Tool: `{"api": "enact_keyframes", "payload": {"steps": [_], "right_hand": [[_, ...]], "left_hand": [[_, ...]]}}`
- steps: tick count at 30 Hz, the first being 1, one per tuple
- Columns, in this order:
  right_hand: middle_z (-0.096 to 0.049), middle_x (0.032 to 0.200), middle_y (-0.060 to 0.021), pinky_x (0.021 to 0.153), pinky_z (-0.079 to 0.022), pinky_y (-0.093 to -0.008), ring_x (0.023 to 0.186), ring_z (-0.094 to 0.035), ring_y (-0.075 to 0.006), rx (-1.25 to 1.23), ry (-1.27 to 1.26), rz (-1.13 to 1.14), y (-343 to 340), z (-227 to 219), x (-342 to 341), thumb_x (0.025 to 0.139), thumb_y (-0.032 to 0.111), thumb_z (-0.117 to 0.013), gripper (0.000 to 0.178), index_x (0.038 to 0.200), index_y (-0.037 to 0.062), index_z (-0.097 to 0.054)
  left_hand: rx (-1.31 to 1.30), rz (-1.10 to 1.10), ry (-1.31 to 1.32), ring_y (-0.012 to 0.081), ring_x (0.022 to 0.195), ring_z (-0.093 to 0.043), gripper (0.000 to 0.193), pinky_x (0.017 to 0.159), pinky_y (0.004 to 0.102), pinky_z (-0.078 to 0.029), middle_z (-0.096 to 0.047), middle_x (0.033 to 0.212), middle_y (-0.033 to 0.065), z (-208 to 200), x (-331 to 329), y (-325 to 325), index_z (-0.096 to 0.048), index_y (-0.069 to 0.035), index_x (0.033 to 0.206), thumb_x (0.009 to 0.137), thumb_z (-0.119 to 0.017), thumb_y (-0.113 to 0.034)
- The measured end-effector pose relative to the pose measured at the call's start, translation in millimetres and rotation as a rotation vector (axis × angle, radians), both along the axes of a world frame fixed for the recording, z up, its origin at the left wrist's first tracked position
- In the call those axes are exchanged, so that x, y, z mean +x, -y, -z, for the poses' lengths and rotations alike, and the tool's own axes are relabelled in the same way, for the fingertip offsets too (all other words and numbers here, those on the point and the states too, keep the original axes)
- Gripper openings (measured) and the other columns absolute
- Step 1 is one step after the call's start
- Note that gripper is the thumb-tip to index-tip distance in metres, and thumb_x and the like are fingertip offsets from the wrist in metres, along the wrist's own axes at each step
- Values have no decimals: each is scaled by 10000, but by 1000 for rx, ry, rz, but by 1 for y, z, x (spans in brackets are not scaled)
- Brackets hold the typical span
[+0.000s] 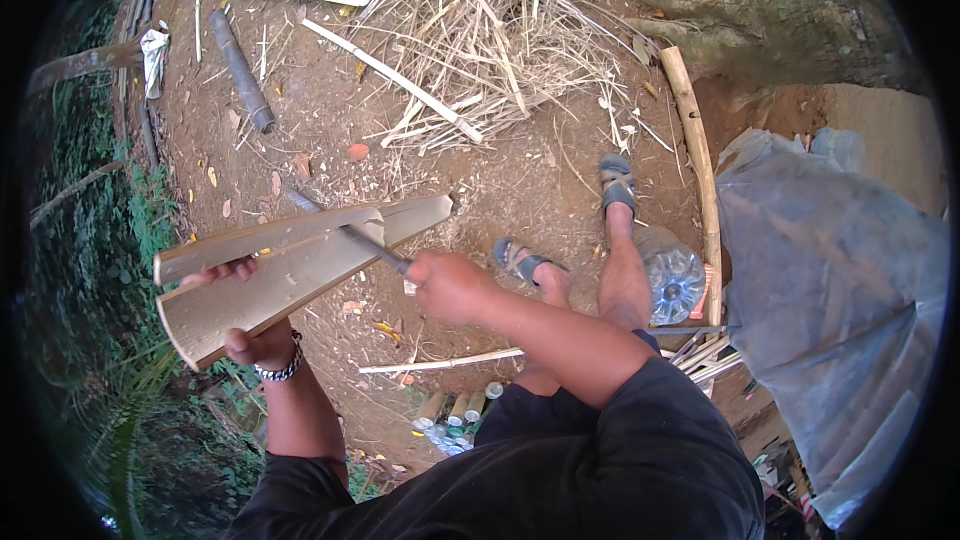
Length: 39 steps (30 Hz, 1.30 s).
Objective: The person shapes pieces of bamboo using a knife, carving out grooves and trimming the edges while holding the wood by hand.
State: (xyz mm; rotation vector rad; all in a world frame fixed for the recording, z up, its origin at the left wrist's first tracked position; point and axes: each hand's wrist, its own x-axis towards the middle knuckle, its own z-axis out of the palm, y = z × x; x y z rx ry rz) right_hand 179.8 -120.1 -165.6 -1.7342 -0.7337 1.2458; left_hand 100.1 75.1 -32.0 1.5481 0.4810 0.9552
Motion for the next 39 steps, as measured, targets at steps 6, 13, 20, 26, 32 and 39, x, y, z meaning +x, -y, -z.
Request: {"api": "enact_keyframes", "payload": {"steps": [6,13,20,26,32,39], "right_hand": [[-662,896,-212,752,-515,-515,845,-664,-407,8,-6,-61,-59,7,18,842,161,-646,200,967,32,-557],[-666,893,-202,785,-512,-506,874,-667,-401,48,27,-88,-94,53,48,825,140,-660,193,964,44,-567],[-666,890,-206,789,-516,-510,877,-663,-414,-33,46,-170,-97,50,60,825,144,-676,201,965,41,-575],[-680,891,-182,782,-535,-502,868,-687,-371,-141,107,-161,-85,37,76,845,146,-682,186,997,74,-603],[-688,968,-147,768,-561,-467,907,-693,-319,-275,303,-168,-66,27,139,918,90,-586,143,1057,84,-614],[-705,976,-146,793,-559,-468,931,-701,-330,-281,493,-122,-56,13,185,901,122,-604,171,1067,101,-636]], "left_hand": [[-15,59,213,248,932,-487,657,880,409,-431,-471,1075,113,-36,-5,-59,-487,1,1242,779,-647,-436],[-20,56,331,247,911,-481,622,866,394,-426,-465,1013,117,-13,0,-94,-503,12,1190,773,-629,-432],[17,-145,266,267,904,-468,747,865,412,-416,-432,1015,126,-15,1,-71,-473,26,1226,719,-656,-491],[163,-290,160,260,908,-480,796,839,402,-434,-457,1027,134,-18,49,-38,-474,24,1238,732,-671,-557],[256,17,28,192,851,-546,725,816,346,-470,-608,1085,157,-9,122,-31,-504,84,1303,811,-677,-420],[466,79,-192,92,813,-567,567,747,240,-462,-667,976,102,-28,196,-16,-553,84,1311,872,-734,-226]]}}
